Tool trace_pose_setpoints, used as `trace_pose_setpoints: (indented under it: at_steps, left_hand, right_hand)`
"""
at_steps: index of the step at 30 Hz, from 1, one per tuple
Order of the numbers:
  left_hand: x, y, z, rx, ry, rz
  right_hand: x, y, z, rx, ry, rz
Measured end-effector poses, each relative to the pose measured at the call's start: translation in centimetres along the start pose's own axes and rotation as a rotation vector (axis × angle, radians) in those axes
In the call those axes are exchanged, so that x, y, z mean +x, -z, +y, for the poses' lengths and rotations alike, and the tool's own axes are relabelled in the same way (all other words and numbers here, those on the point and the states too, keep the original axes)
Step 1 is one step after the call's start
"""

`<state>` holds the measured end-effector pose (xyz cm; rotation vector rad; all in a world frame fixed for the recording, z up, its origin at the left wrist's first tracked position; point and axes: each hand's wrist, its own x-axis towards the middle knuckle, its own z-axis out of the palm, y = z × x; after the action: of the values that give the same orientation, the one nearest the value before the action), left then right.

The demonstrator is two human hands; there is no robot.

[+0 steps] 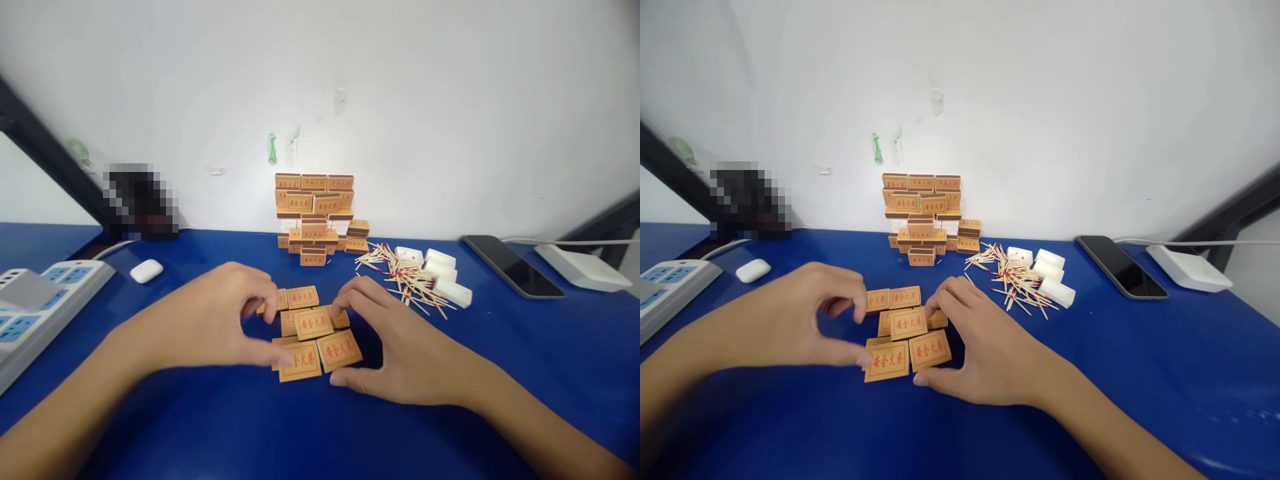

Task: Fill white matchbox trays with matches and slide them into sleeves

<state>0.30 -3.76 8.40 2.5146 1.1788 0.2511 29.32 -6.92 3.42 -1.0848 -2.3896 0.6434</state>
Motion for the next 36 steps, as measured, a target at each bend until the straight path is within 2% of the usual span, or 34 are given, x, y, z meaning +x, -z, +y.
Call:
trace_pose_setpoints:
  at_steps: [4, 9, 12, 17, 22, 29, 36]
  left_hand:
    - [-0.2, -1.5, 1.7, 0.042, -0.04, -0.063]
    - [0.1, -2.6, 2.1, 0.046, -0.04, -0.107]
    - [-0.3, -1.4, 1.8, 0.039, -0.004, -0.132]
    - [-1.4, 0.8, 0.0, 0.174, 0.155, -0.1]
    - [-1.5, -0.1, -0.9, 0.238, 0.212, -0.208]
    - [-1.4, -0.3, -0.9, 0.371, 0.301, -0.216]
    - [-1.1, -0.7, -0.5, 0.363, 0.31, -0.235]
  right_hand:
    - [-0.1, 0.6, 0.0, -0.053, -0.054, -0.102]
    - [-0.3, 1.5, 0.5, -0.058, -0.059, -0.147]
    - [-0.1, 2.1, 1.5, -0.029, -0.118, -0.085]
    - [1.0, 1.4, 4.5, -0.087, -0.226, 0.146]
    - [1.9, -0.5, 5.7, -0.023, -0.23, 0.134]
    - [2.4, -1.1, 5.8, -0.009, -0.177, 0.122]
    - [2.2, -1.5, 5.6, -0.02, -0.095, 0.117]
